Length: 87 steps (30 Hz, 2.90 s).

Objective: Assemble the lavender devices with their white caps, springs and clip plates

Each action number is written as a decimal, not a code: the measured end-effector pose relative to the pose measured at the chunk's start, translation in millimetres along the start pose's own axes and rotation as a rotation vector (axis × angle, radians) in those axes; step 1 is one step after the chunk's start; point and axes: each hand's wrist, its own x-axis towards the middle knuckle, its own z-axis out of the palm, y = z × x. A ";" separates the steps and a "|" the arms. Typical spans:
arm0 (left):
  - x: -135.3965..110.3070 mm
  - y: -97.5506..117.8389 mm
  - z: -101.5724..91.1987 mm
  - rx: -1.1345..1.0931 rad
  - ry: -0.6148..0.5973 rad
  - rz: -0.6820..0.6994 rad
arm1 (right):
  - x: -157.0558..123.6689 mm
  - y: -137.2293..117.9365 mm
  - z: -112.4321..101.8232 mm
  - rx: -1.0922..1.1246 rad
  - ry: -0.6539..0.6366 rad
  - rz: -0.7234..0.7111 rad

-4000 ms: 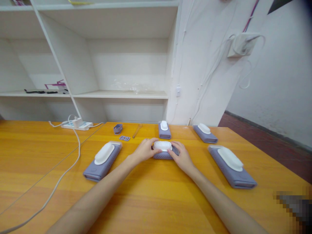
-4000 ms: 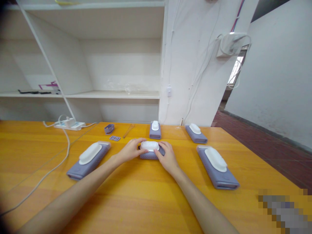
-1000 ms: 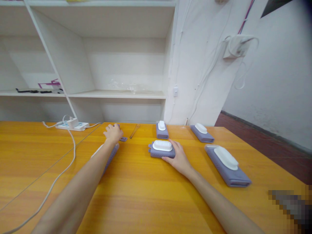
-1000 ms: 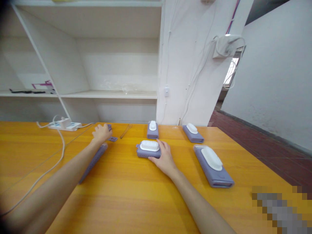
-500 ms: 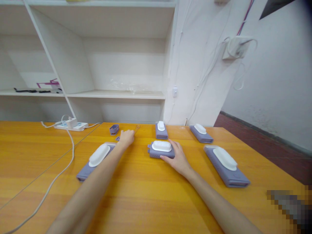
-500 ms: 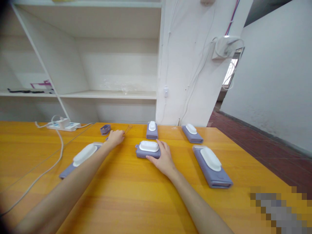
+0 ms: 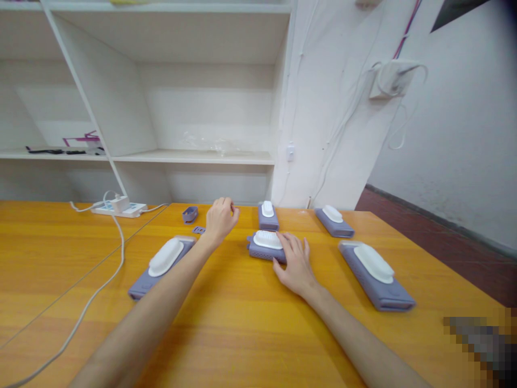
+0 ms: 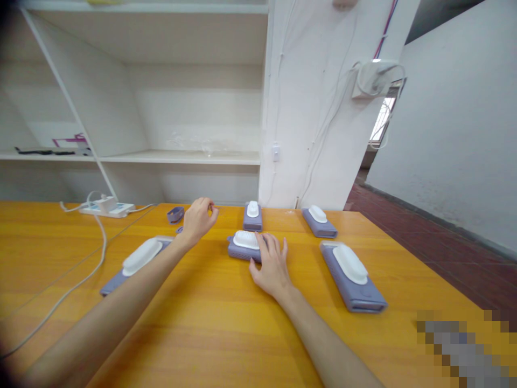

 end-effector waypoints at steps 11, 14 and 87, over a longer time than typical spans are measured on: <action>-1.2 41.8 -38.6 -0.431 0.103 -0.009 | 3.2 4.3 1.7 -0.051 0.173 0.087; -4.6 57.2 -49.1 -0.660 -0.020 0.116 | 1.3 -1.4 -1.9 -0.014 0.161 -0.003; -51.1 19.8 10.6 -0.711 -0.464 -0.078 | 12.2 4.0 3.5 0.834 -0.224 0.422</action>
